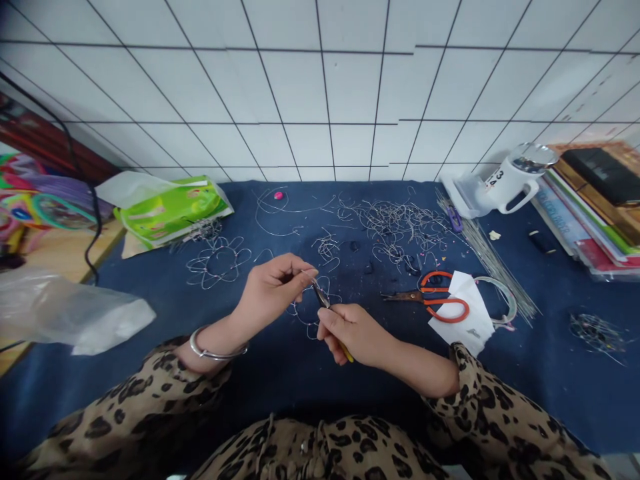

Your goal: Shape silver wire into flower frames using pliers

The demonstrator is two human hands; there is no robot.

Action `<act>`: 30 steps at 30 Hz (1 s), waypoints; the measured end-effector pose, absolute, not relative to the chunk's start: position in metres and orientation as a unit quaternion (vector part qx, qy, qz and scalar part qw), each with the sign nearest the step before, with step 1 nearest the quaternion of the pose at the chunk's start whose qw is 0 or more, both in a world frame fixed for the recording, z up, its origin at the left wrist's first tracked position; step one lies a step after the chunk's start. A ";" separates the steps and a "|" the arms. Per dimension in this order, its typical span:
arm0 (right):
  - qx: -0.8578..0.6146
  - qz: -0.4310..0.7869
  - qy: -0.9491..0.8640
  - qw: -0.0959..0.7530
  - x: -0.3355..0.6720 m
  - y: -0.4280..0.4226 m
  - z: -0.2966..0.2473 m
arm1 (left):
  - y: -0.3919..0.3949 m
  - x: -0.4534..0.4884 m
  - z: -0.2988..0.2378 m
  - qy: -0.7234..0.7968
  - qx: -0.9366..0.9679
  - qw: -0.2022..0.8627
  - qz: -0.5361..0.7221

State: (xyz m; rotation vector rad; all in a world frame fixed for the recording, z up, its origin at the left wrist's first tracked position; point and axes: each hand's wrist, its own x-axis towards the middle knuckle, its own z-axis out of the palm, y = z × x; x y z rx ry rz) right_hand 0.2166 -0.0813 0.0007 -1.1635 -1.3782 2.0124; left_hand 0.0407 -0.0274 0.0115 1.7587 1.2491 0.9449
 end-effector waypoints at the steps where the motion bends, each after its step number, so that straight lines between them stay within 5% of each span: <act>1: -0.417 0.732 -0.492 0.219 0.217 -0.081 0.000 | -0.027 0.040 0.012 0.488 0.692 0.385 0.367; 18: -0.352 0.825 -0.368 0.247 0.222 -0.078 0.000 | -0.011 0.026 0.024 0.389 0.724 0.488 0.295; 30: -0.349 0.834 -0.349 0.246 0.222 -0.077 -0.003 | -0.015 0.030 0.021 0.424 0.745 0.417 0.303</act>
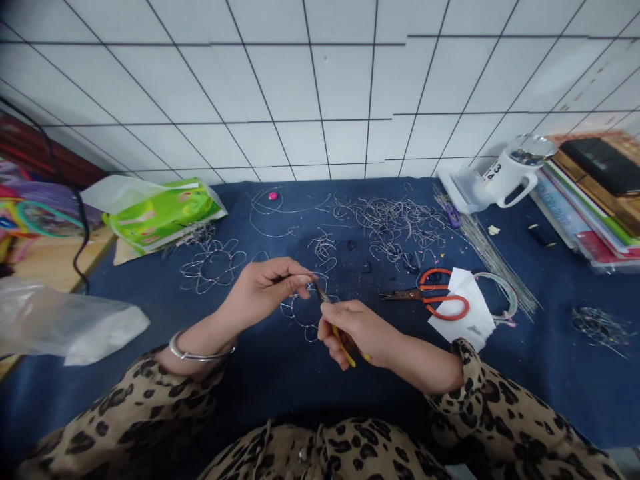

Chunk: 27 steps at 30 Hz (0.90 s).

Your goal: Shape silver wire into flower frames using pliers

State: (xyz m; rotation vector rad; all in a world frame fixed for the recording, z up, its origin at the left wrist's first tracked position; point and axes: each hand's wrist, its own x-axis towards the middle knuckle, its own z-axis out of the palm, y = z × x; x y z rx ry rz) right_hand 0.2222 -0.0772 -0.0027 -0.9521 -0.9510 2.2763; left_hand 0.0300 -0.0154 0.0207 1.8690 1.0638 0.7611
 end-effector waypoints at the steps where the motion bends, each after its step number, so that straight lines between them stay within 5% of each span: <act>1: -0.348 0.834 -0.350 0.245 0.222 -0.077 -0.003 | -0.016 0.030 0.021 0.425 0.746 0.414 0.303; 27: -0.422 0.731 -0.490 0.217 0.220 -0.077 -0.001 | -0.011 0.028 0.025 0.371 0.859 0.260 0.239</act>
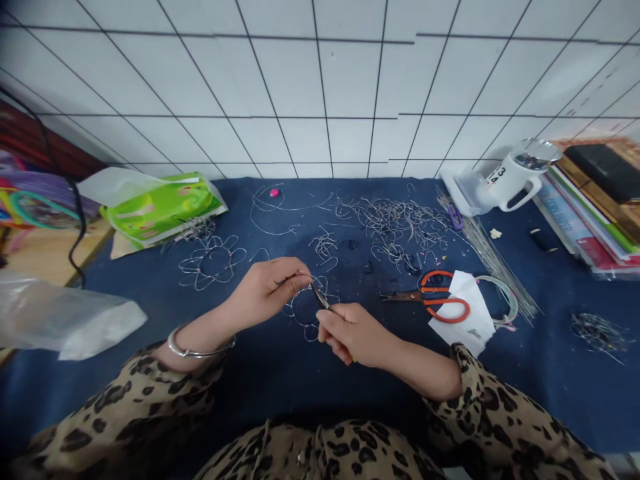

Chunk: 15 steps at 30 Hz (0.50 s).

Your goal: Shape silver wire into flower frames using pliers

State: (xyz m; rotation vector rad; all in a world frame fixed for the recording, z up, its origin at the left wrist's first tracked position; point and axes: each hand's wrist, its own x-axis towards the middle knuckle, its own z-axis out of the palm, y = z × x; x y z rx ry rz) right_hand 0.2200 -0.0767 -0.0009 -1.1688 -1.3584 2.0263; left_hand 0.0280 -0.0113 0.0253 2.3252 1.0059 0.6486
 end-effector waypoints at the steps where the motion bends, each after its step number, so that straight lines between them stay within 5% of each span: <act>1: -0.428 0.720 -0.504 0.211 0.220 -0.076 0.000 | -0.012 0.028 0.026 0.374 0.857 0.262 0.238; 15: -0.491 0.550 -0.669 0.087 0.231 -0.062 0.011 | -0.010 0.028 0.025 0.361 0.870 0.252 0.222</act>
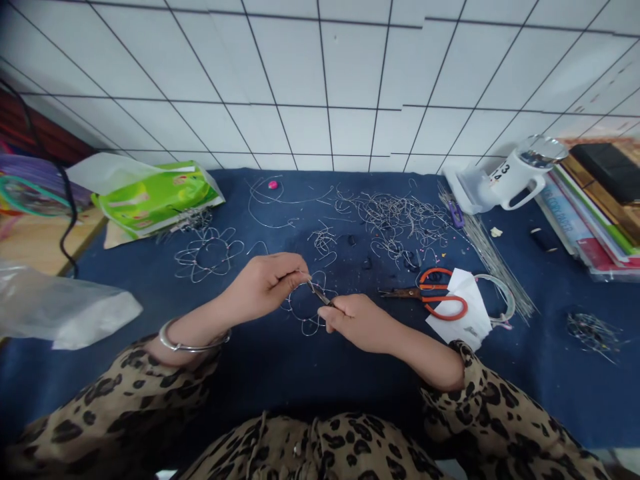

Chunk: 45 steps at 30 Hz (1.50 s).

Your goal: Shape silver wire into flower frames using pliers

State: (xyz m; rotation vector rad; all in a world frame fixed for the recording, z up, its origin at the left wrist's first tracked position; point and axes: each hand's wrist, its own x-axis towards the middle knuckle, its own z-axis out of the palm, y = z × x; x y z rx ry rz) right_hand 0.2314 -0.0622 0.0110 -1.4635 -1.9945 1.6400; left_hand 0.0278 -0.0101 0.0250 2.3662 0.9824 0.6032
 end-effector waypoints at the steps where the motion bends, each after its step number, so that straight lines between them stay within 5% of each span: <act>1: -0.491 0.527 -0.689 0.080 0.233 -0.061 0.012 | -0.010 0.027 0.025 0.359 0.871 0.255 0.219; 12: -0.410 0.338 -0.844 -0.079 0.231 -0.068 0.017 | -0.012 0.028 0.028 0.367 0.871 0.247 0.215; 16: -0.423 0.318 -0.848 -0.034 0.228 -0.073 0.027 | -0.008 0.021 0.037 0.413 0.842 0.236 0.255; 27: -0.468 0.641 -0.597 0.122 0.237 -0.065 0.015 | -0.014 0.024 0.032 0.477 0.777 0.305 0.274; 45: -0.454 0.674 -0.566 0.140 0.232 -0.065 0.000 | -0.019 0.034 0.024 0.469 0.787 0.306 0.259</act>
